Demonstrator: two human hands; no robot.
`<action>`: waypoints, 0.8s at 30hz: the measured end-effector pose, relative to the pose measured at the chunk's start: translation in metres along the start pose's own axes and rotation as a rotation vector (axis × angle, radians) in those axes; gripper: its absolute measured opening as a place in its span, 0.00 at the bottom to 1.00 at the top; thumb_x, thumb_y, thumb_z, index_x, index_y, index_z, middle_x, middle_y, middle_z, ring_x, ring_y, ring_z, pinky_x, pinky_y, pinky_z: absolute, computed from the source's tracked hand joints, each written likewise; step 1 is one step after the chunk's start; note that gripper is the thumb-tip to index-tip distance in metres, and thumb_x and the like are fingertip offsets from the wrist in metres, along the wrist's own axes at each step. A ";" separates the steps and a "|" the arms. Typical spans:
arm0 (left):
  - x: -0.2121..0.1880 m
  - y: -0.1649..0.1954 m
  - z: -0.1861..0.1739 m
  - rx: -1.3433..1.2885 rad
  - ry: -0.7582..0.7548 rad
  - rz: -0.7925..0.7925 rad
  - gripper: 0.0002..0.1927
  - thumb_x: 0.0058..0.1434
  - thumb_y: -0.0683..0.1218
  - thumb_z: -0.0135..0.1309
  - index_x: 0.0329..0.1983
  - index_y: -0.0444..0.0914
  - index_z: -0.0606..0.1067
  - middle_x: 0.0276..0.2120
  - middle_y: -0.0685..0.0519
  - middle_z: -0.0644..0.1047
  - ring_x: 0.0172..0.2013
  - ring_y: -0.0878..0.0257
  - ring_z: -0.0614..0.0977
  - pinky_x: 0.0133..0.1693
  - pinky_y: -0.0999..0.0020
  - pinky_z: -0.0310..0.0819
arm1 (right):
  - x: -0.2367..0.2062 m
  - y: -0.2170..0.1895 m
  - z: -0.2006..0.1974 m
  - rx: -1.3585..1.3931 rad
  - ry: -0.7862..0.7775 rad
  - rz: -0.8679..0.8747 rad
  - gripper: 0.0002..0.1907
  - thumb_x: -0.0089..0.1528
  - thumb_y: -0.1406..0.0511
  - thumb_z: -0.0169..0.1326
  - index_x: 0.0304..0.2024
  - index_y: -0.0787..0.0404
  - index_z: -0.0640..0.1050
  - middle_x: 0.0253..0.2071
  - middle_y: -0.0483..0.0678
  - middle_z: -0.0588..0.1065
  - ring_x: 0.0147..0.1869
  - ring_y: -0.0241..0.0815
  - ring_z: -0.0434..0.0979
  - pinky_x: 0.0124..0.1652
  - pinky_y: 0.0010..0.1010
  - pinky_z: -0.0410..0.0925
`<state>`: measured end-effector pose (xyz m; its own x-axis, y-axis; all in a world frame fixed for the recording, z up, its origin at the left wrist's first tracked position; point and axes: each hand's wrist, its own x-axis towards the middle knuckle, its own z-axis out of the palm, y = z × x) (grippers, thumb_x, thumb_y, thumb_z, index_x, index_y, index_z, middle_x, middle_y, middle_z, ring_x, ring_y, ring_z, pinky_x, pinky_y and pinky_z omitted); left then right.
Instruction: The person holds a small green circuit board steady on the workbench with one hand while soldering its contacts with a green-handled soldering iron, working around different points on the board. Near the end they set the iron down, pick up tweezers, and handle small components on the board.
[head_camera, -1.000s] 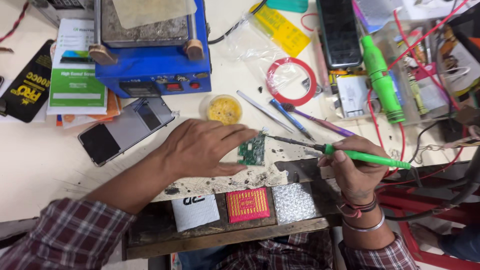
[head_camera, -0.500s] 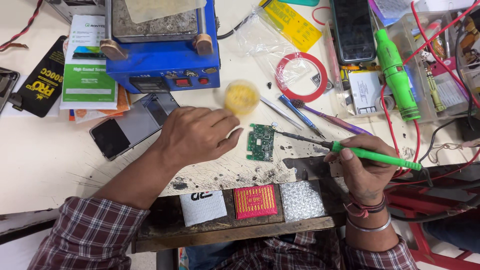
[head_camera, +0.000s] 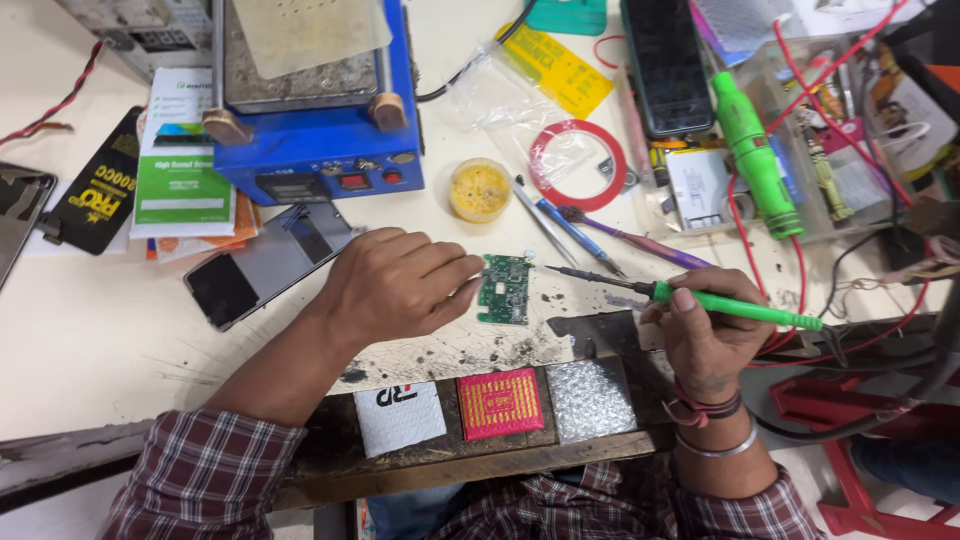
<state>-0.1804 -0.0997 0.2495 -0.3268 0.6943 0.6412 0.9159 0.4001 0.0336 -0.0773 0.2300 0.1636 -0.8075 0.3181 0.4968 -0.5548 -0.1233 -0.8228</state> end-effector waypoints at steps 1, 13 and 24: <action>0.004 0.005 -0.002 0.008 0.010 0.003 0.05 0.60 0.46 0.66 0.37 0.42 0.83 0.33 0.58 0.82 0.27 0.65 0.81 0.30 0.66 0.72 | 0.000 -0.004 -0.004 0.019 0.018 -0.012 0.07 0.69 0.71 0.59 0.47 0.69 0.75 0.36 0.53 0.77 0.33 0.39 0.79 0.33 0.31 0.76; 0.080 0.080 -0.011 -0.020 0.086 -0.050 0.06 0.60 0.46 0.64 0.39 0.44 0.82 0.32 0.56 0.82 0.31 0.61 0.83 0.33 0.65 0.75 | 0.003 -0.048 -0.037 -0.138 0.178 -0.385 0.07 0.71 0.70 0.54 0.49 0.68 0.73 0.40 0.53 0.75 0.35 0.43 0.79 0.34 0.30 0.76; 0.277 0.089 0.135 0.003 -0.195 0.031 0.15 0.51 0.50 0.63 0.41 0.40 0.79 0.38 0.52 0.80 0.46 0.54 0.80 0.48 0.53 0.72 | 0.039 -0.073 -0.117 -0.456 0.465 -0.566 0.10 0.77 0.69 0.50 0.58 0.70 0.73 0.49 0.52 0.70 0.42 0.45 0.80 0.42 0.34 0.76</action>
<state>-0.2207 0.2086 0.3265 -0.3381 0.8087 0.4814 0.9254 0.3787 0.0138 -0.0451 0.3611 0.2111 -0.2144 0.5829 0.7837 -0.6339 0.5274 -0.5657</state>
